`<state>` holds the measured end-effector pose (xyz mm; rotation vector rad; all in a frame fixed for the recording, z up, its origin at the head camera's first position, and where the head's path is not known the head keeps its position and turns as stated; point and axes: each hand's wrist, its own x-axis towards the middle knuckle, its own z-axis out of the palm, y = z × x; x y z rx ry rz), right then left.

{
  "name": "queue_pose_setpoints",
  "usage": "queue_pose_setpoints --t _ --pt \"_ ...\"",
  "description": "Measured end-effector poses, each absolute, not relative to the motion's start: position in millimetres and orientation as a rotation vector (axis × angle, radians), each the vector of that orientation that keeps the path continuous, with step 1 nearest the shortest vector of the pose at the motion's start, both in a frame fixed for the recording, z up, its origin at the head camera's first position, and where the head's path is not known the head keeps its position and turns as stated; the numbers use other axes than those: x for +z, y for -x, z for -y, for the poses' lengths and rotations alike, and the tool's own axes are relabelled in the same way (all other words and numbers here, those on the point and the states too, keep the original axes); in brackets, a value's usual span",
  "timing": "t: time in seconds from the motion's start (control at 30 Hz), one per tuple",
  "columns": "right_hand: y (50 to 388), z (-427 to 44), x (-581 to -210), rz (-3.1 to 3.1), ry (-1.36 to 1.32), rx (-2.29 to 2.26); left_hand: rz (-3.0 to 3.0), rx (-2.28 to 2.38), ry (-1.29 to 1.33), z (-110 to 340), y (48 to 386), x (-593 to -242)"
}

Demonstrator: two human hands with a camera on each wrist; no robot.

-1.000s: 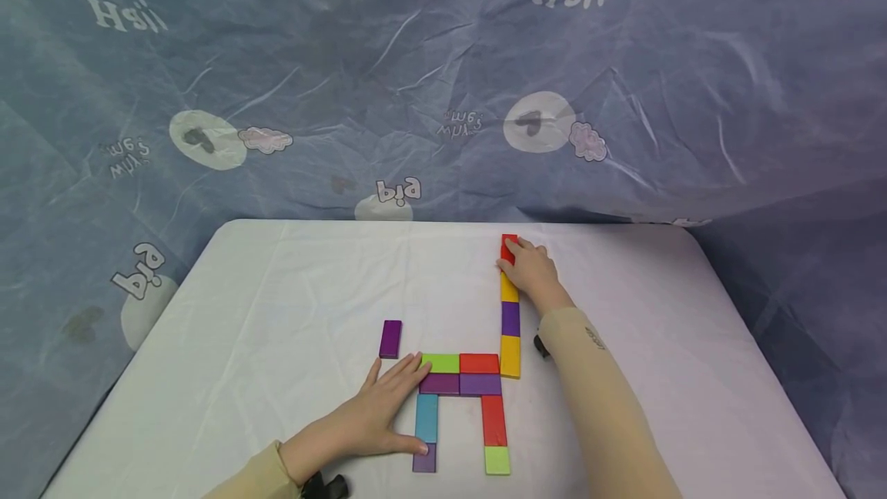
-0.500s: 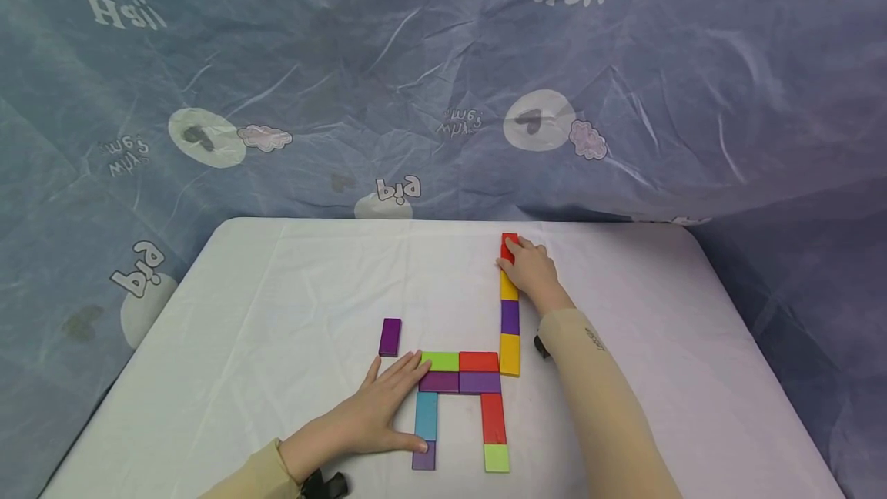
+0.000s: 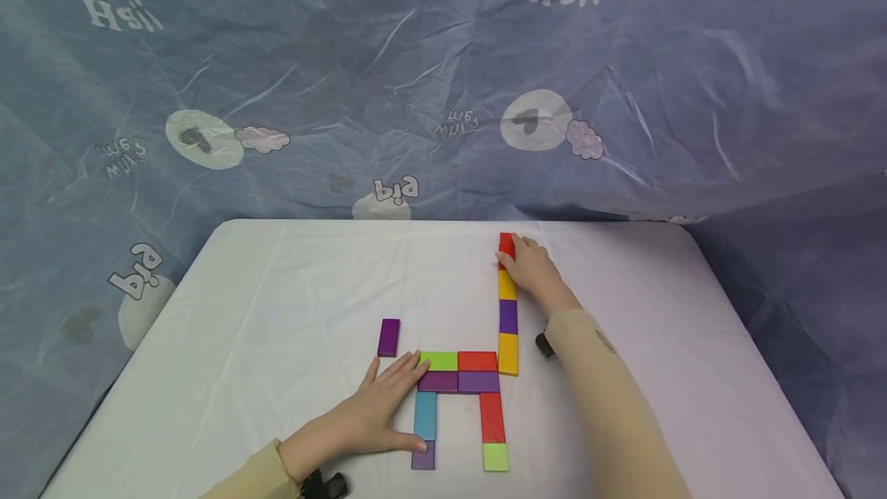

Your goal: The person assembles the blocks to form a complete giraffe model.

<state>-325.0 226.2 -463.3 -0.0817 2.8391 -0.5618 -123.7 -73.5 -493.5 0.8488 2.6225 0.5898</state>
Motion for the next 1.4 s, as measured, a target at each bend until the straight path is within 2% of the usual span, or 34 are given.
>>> queue_pose_setpoints --t 0.2,0.4,0.63,0.8,1.03,1.4 --pt "309 -239 -444 -2.778 0.085 -0.632 -2.615 0.597 -0.846 73 123 -491" --pt "275 -251 -431 -2.739 0.022 -0.571 -2.604 0.609 -0.841 73 122 -489" --pt "228 -274 -441 -2.756 0.106 -0.568 -2.607 0.6 -0.845 72 123 -493" --pt "207 -285 -451 -2.821 0.14 -0.582 -2.622 0.592 -0.86 72 123 -494" --pt "198 -285 -458 -2.897 0.083 -0.587 -2.626 0.615 -0.869 73 123 -492" --pt "205 -283 -465 -2.928 -0.088 -0.794 -2.626 0.612 -0.864 73 122 -492"
